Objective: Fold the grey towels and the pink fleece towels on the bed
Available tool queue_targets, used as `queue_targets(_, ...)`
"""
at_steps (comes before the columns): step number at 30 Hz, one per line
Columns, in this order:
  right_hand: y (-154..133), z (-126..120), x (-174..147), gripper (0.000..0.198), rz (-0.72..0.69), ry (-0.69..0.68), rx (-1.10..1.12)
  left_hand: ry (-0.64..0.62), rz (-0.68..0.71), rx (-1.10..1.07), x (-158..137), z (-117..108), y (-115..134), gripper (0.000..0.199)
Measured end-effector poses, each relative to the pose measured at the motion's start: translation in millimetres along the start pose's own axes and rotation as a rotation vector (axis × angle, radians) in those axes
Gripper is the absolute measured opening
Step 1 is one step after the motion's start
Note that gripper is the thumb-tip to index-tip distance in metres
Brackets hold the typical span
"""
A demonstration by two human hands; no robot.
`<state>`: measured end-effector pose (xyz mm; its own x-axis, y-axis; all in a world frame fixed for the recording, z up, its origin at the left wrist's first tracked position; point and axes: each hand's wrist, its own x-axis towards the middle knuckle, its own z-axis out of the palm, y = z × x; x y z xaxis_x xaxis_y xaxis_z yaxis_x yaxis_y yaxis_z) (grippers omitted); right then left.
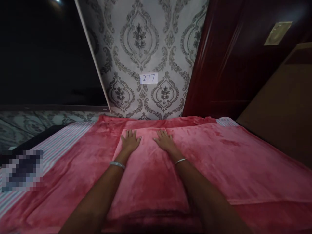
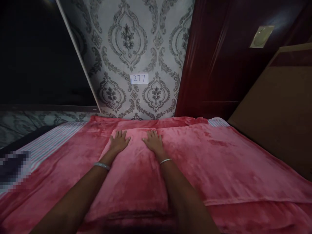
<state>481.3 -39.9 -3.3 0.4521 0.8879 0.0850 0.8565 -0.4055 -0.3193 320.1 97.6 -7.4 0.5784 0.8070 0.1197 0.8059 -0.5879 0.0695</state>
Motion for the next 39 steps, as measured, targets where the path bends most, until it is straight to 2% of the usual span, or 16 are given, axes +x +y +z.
queue_targets(4,17,21,3,0.069,0.029,-0.02,-0.014,-0.065,-0.012,-0.031,0,8,-1,0.07)
queue_targets(7,21,25,4,0.068,0.009,-0.007,-0.001,-0.07,-0.005,-0.05,3,7,-1,0.07)
queue_targets(10,21,22,7,0.066,0.011,-0.018,-0.005,-0.078,-0.003,-0.063,3,5,-1,0.071)
queue_targets(14,18,6,4,0.061,0.017,-0.089,0.0,-0.082,0.006,-0.058,1,3,1,0.072)
queue_targets(16,15,-3,-9,0.06,0.038,-0.114,0.009,-0.074,0.007,-0.065,1,2,2,0.071)
queue_targets(19,11,-8,-48,0.064,0.012,-0.077,-0.015,-0.062,0.002,-0.081,1,0,3,0.071)
queue_targets(22,10,1,-92,0.069,-0.082,-0.054,-0.05,-0.053,0.014,-0.092,1,1,4,0.07)
queue_targets(24,12,10,-112,0.068,-0.091,-0.046,-0.061,-0.039,0.02,-0.104,1,1,5,0.069)
queue_targets(26,15,16,-120,0.066,-0.083,-0.022,-0.064,-0.029,0.013,-0.171,3,-1,5,0.068)
queue_targets(30,18,19,-118,0.065,-0.094,0.008,-0.044,-0.03,-0.025,-0.467,1,-16,-3,0.062)
queue_targets(33,18,17,-118,0.064,-0.102,0.025,-0.015,0.023,-0.082,-0.572,-18,-31,-22,0.061)
queue_targets(36,18,18,-120,0.062,-0.111,0.034,-0.005,0.056,-0.12,-0.69,-60,-37,-49,0.064)
queue_targets(37,18,18,-120,0.062,-0.113,0.032,-0.004,0.061,-0.135,-0.789,-78,-37,-58,0.063)
queue_targets(39,17,15,-120,0.061,-0.11,0.019,0.001,0.039,-0.208,-1.143,-113,-36,-73,0.059)
